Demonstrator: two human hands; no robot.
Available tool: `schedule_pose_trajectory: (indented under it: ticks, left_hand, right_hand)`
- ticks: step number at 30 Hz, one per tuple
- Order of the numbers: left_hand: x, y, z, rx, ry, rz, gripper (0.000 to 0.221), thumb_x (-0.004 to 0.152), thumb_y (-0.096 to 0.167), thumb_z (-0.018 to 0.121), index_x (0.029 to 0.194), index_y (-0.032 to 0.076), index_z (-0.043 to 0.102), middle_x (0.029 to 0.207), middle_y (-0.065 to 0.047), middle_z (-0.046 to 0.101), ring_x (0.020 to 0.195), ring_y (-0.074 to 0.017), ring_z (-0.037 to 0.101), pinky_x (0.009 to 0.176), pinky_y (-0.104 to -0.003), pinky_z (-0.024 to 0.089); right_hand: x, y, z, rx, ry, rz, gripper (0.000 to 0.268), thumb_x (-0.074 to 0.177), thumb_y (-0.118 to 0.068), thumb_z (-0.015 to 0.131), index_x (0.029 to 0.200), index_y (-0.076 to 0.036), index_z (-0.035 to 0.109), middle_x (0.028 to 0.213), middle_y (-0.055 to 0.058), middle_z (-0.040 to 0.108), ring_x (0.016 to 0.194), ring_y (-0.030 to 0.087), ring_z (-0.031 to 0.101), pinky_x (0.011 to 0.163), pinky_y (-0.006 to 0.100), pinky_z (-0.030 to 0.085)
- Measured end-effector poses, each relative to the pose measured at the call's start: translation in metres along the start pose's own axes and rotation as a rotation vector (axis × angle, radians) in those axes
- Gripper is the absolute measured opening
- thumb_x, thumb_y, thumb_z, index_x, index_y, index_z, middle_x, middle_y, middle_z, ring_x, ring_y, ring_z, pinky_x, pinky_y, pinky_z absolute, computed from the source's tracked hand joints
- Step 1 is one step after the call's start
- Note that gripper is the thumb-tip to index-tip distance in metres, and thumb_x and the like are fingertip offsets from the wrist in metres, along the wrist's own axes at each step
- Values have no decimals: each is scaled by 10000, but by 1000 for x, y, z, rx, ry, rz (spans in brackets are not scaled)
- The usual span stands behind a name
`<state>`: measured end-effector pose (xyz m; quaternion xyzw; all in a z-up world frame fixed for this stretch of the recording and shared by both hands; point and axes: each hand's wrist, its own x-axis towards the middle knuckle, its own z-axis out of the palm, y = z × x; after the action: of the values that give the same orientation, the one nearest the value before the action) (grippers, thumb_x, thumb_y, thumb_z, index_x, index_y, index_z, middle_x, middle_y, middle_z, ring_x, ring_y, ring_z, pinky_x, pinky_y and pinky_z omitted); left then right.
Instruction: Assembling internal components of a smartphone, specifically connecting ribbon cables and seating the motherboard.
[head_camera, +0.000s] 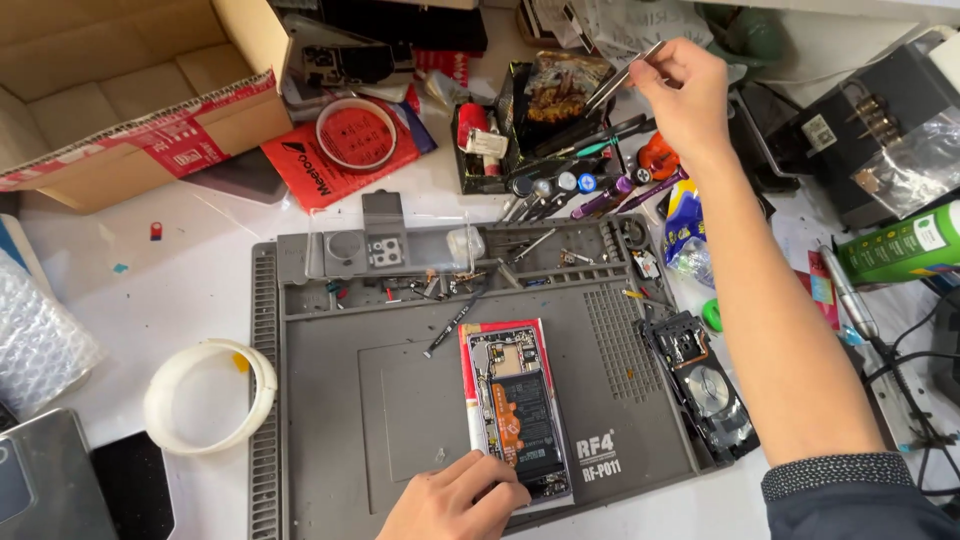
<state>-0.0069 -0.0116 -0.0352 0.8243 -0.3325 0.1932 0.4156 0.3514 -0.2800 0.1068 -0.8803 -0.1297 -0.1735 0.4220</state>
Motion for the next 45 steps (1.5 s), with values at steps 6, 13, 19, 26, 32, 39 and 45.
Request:
schedule_pose_trajectory:
  ticks: [6,13,19,26,32,39,45]
  left_hand:
    - [-2,-2,4,22,25,-15,311,788,-155,524,862,143,571,843,5,614,674,-113,564,302,-268,257]
    - [-3,-4,5,37,15,-13,320,786,-132,516,896,162,578,861,12,614,699,-114,579,307,-273,270]
    - [-3,-4,5,28,9,-9,310,792,-133,518,890,154,577,868,0,621,700,-118,601,309,-271,279]
    - [-3,-3,4,23,-10,-17,255,835,-76,519,909,163,571,873,7,613,700,-115,603,319,-272,294]
    - [1,3,-1,23,10,-32,237,844,-68,496,865,154,577,828,21,594,629,-108,541,318,-268,270]
    - [0,3,-4,9,-26,-21,108,1004,124,551,904,146,587,854,8,595,670,-120,585,323,-280,315]
    - [4,6,-14,-10,-60,-16,152,1070,191,550,932,136,587,870,-13,580,675,-133,571,355,-291,356]
  right_hand:
    - [8,15,-3,96,17,-112,118,1078,-30,658,1093,-132,600,950,4,678,809,95,502,748,240,386]
    - [11,18,-7,219,91,-69,29,1112,-151,579,1090,-139,566,1064,64,732,1071,158,721,862,270,554]
    - [5,2,-3,-20,-74,-16,95,1019,-22,688,1087,-81,659,1052,60,738,974,167,702,924,316,585]
    - [18,3,-14,-292,-86,-317,149,1056,121,597,1033,-22,631,934,127,698,829,229,679,716,369,492]
    - [30,-4,-4,-521,-117,-309,157,1007,18,731,1069,-127,735,1000,183,597,715,289,618,925,495,421]
    - [18,-20,-10,-758,-101,-541,241,855,-211,869,1086,-182,810,1116,98,683,1054,338,466,937,487,350]
    - [32,-8,-20,-811,-5,-497,77,996,-203,805,935,-249,799,1014,-10,789,1003,298,565,903,474,305]
